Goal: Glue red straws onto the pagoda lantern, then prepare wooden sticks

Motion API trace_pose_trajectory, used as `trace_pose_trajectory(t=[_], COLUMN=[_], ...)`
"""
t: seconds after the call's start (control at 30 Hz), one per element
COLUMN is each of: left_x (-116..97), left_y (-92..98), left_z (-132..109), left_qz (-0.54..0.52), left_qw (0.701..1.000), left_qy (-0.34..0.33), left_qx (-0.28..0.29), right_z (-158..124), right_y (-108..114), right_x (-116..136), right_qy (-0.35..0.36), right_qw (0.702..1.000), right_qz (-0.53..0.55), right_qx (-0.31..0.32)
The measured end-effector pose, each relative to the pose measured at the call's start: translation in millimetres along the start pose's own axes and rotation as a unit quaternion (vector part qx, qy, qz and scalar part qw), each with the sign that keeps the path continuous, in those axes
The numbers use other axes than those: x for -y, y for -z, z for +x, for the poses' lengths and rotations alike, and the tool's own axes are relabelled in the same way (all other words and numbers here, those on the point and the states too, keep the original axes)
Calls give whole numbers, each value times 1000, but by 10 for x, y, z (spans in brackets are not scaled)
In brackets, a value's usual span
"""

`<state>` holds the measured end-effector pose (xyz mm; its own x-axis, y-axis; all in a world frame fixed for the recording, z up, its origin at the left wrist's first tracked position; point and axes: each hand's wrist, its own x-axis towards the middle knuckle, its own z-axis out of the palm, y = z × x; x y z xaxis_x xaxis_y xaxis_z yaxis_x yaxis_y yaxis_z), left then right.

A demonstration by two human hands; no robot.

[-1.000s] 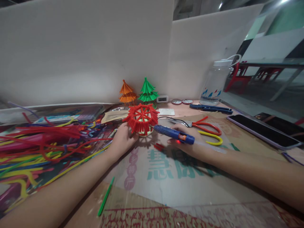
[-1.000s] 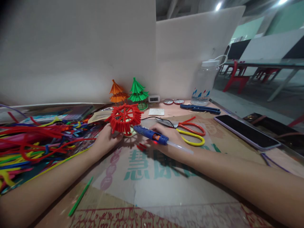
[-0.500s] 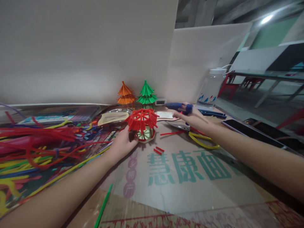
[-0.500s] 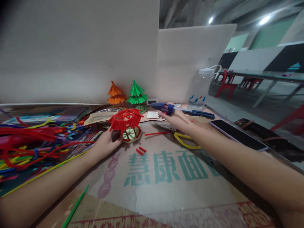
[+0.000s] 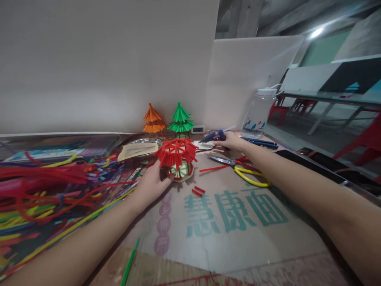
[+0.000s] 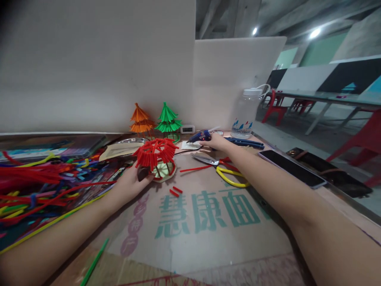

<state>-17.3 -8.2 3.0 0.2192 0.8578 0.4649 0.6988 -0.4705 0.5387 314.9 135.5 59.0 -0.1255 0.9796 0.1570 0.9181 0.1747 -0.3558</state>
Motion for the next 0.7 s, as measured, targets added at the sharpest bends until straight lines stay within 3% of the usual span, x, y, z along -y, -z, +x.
trace_pose_trajectory(t=[0.13, 0.27, 0.43, 0.53, 0.7], left_x=[2, -4, -9, -7, 6], left_y=[1, -3, 2, 10, 9], left_z=[1, 3, -6, -12, -9], left_qz=[1, -6, -5, 2, 9], left_qw=[1000, 1000, 1000, 1000, 1000], left_qy=[8, 8, 4, 2, 3], left_qx=[-1, -1, -12, -20, -26], right_z=[-261, -824, -1451, -1537, -1491], right_y=[142, 213, 70, -85, -256], right_x=[-36, 245, 753, 853, 766], right_qy=[51, 179, 281, 314, 329], right_qw=[996, 980, 955, 942, 940], right_qz=[-63, -66, 19, 6, 8], right_qx=[-31, -55, 94, 121, 89])
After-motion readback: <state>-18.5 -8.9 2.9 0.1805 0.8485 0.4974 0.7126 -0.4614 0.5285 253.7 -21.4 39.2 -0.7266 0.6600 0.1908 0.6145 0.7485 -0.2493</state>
